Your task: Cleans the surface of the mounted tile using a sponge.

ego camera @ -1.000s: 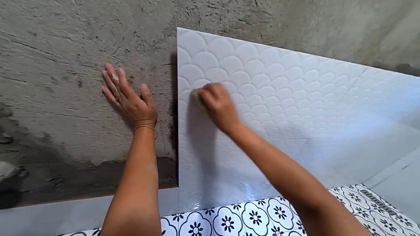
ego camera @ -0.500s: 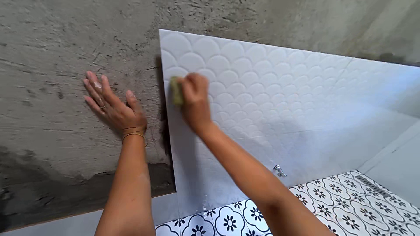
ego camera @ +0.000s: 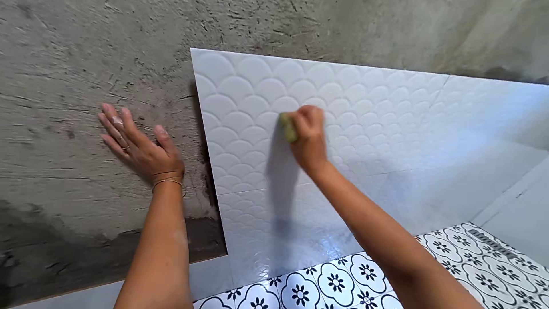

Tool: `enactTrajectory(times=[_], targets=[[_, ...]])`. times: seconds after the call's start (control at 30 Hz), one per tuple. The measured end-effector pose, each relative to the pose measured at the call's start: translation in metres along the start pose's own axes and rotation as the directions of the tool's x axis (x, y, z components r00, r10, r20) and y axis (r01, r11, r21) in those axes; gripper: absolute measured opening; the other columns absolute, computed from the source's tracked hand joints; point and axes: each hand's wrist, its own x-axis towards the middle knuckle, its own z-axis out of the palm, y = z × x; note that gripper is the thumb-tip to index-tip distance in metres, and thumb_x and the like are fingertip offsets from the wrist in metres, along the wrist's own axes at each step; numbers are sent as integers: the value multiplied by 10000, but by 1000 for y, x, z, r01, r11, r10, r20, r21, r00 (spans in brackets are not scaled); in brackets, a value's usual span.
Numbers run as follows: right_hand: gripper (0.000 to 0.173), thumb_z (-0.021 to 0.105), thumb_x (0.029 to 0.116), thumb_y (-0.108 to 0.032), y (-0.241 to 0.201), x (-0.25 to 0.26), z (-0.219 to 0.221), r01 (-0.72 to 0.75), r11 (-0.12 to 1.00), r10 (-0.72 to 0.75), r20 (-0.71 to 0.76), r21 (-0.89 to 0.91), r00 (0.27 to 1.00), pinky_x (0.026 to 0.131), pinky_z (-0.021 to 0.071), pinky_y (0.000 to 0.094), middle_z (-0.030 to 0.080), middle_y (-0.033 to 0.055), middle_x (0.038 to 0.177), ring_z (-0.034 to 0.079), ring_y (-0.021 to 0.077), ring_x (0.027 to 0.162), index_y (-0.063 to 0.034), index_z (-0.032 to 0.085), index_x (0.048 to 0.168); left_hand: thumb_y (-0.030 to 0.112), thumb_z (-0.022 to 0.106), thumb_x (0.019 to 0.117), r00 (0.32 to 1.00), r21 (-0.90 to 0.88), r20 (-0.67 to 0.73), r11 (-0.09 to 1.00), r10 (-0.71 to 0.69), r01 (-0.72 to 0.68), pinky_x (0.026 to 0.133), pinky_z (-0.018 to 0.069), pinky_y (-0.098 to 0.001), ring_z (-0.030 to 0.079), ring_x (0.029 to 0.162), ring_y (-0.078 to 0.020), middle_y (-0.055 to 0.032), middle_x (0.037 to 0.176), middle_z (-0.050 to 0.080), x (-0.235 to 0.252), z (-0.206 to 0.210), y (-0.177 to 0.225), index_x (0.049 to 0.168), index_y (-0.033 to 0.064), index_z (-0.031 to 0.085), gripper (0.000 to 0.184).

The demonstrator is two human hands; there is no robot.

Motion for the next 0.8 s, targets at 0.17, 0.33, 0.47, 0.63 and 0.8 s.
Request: enactTrajectory(times=[0.17, 0.33, 0.47, 0.63, 0.8], targets=[[211, 663, 908, -21, 14, 16, -12, -87, 995, 86, -18, -45, 996, 963, 523, 470, 678, 247, 1099, 637, 410, 1085, 0, 749, 1100, 514, 348, 1057, 1000, -11, -12, 1000, 9, -9, 1255, 102, -574, 203, 1565, -341, -185, 1664, 279, 0, 1, -2, 1579, 81, 348, 678], [193, 663, 903, -18, 11, 8, -11, -27, 999, 27, 1, -42, 1000, 930, 527, 462, 669, 241, 1054, 635, 403, 1050, 6, 743, 1077, 519, 346, 1057, 1000, -4, -7, 1000, 12, -12, 1254, 107, -575, 213, 1561, -348, -195, 1659, 287, -1, -1, 0, 1578, 70, 346, 688], [198, 656, 905, -19, 24, 21, -20, -49, 997, 50, 17, -65, 999, 950, 513, 475, 675, 247, 1068, 631, 413, 1070, 3, 752, 1076, 491, 355, 1065, 1000, -14, -18, 1000, 24, -24, 1248, 110, -586, 224, 1556, -360, -207, 1650, 300, 1, -3, 1, 1568, 49, 359, 669], [171, 640, 922, -19, 16, 14, -19, 33, 998, -29, 73, -52, 997, 928, 526, 464, 669, 236, 1047, 637, 403, 1044, 9, 741, 1056, 521, 356, 1059, 1000, -20, -29, 1000, 10, -10, 1257, 96, -558, 209, 1565, -330, -189, 1659, 290, 0, 1, -1, 1575, 78, 356, 680], [199, 647, 913, -26, 28, 23, -27, -69, 994, 73, 45, -89, 996, 949, 508, 480, 659, 255, 1072, 618, 419, 1075, 21, 742, 1082, 511, 354, 1061, 1000, -35, 0, 999, 4, -4, 1254, 101, -579, 206, 1562, -354, -200, 1656, 289, 0, 0, 0, 1573, 70, 358, 676]])
